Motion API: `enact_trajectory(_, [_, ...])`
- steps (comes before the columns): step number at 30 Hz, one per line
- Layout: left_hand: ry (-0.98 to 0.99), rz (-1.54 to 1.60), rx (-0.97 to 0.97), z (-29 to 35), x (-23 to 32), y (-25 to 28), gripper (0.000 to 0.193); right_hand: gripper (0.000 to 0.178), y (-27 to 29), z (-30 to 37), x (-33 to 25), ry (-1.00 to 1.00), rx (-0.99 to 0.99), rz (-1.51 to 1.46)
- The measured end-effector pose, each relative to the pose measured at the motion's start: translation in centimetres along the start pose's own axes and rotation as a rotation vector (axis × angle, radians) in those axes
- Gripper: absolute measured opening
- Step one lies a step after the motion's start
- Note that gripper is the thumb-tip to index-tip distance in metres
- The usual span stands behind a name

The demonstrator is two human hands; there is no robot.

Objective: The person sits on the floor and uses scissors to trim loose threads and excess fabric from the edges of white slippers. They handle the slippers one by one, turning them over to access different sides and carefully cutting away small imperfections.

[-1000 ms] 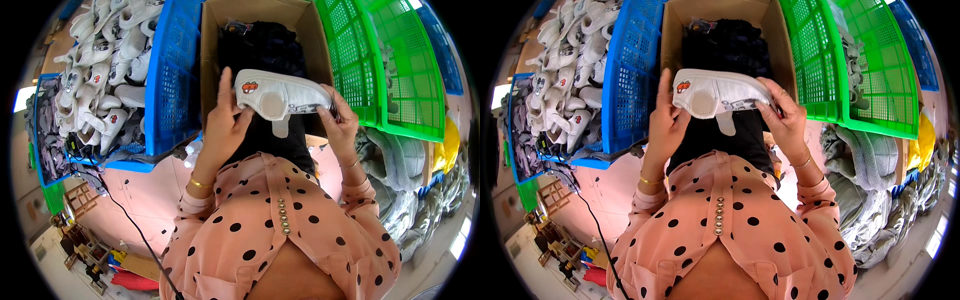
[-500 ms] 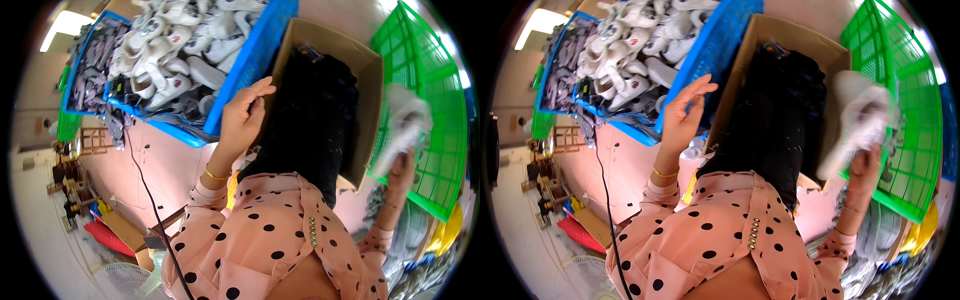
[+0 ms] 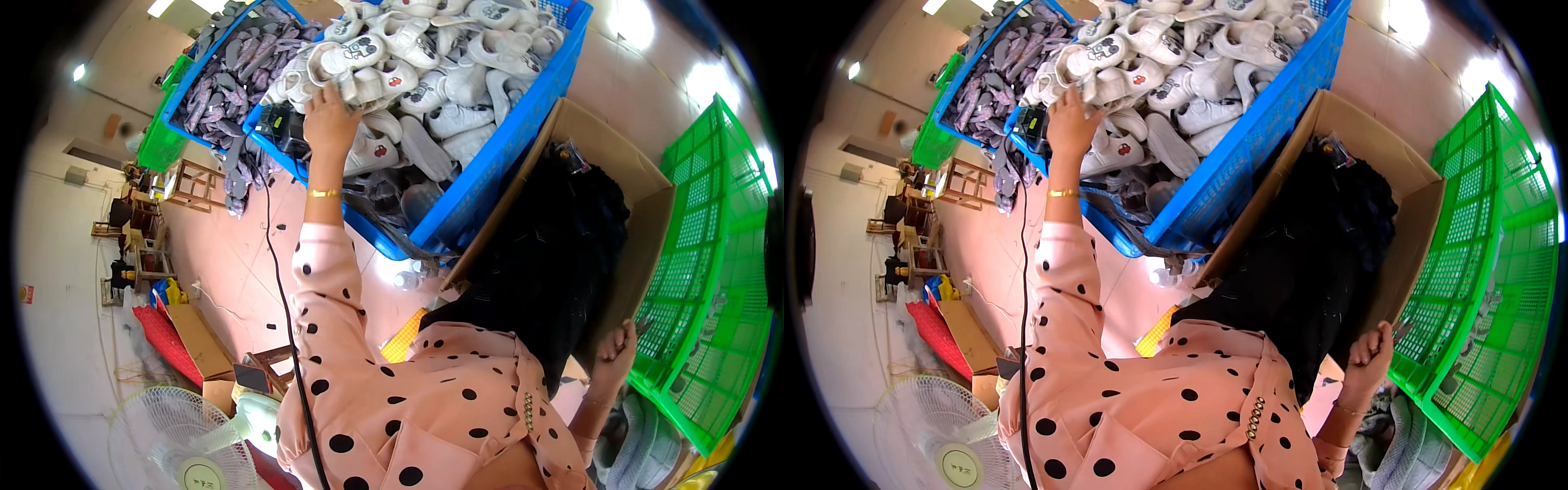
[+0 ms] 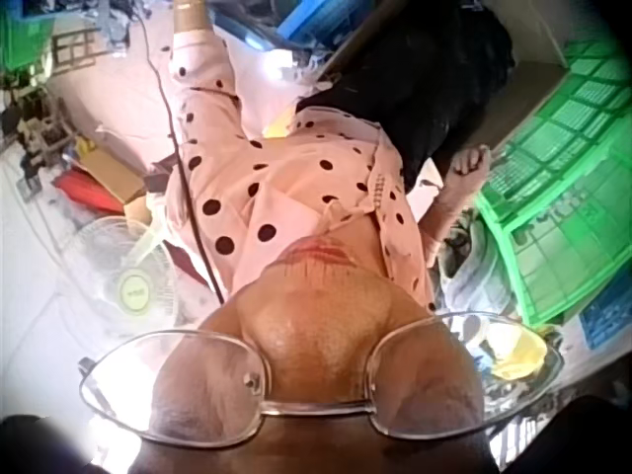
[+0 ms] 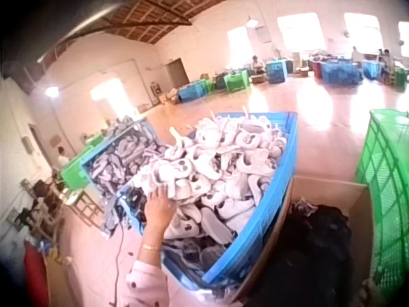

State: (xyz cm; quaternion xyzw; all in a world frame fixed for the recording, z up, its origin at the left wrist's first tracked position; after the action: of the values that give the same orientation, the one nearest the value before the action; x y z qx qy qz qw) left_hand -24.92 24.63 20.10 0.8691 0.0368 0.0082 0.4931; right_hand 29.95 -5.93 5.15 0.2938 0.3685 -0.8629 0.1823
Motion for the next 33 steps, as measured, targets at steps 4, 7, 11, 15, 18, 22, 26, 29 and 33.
enact_trajectory(4, [0.047, 0.243, -0.059, -2.9, -2.5, -2.5, 0.073, 0.012, -1.9, 0.2, 1.3, 0.034, -0.094, 0.100])
enact_trajectory(7, [-0.036, 0.475, -0.136, -3.3, -4.5, -3.1, 0.066, 0.012, -2.4, -0.1, 1.5, 0.017, -0.116, 0.112])
enact_trajectory(11, [-0.223, 0.067, 0.188, -3.6, -2.3, -1.0, 0.035, 0.013, -2.6, -0.9, 1.9, 0.069, -0.105, 0.228])
enact_trajectory(15, [-0.130, 0.510, 0.381, -5.0, -2.2, 2.8, 0.013, 0.014, -6.2, 0.0, 2.3, 0.103, -0.149, 0.349])
enact_trajectory(18, [-0.006, 0.855, 0.291, -3.8, 4.4, 7.8, 0.020, 0.016, -7.7, 0.9, 1.9, 0.128, -0.163, 0.446])
enact_trajectory(22, [-0.229, 1.012, 0.198, 4.2, 15.8, 10.6, 0.016, 0.035, -11.4, 2.6, 2.0, 0.049, -0.313, 0.542])
enact_trajectory(26, [-0.729, 1.007, 0.303, 14.9, 23.7, 10.4, 0.024, 0.061, -13.6, 3.4, 2.2, -0.131, -0.464, 0.440])
enact_trajectory(29, [-0.902, 1.003, 0.242, 21.1, 27.1, 10.4, 0.031, 0.044, -10.9, 1.7, 1.9, -0.150, -0.383, 0.320])
enact_trajectory(33, [-1.096, 1.096, -0.032, 24.0, 29.5, 10.1, 0.031, 0.021, -8.4, 0.1, 1.1, -0.074, -0.321, 0.419])
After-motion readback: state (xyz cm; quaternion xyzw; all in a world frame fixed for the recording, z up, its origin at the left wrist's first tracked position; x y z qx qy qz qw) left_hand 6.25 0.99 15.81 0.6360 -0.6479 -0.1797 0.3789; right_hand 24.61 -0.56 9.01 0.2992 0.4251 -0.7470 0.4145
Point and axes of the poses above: each hand's wrist, its own z-axis away from the middle knuckle, its own y-axis out of the back of the hand, x = y × z, the point moved 5 cm from there along -z, towards the middle knuckle, and after that the axes turned 4 degrees about -y, right-handed, at the moved point
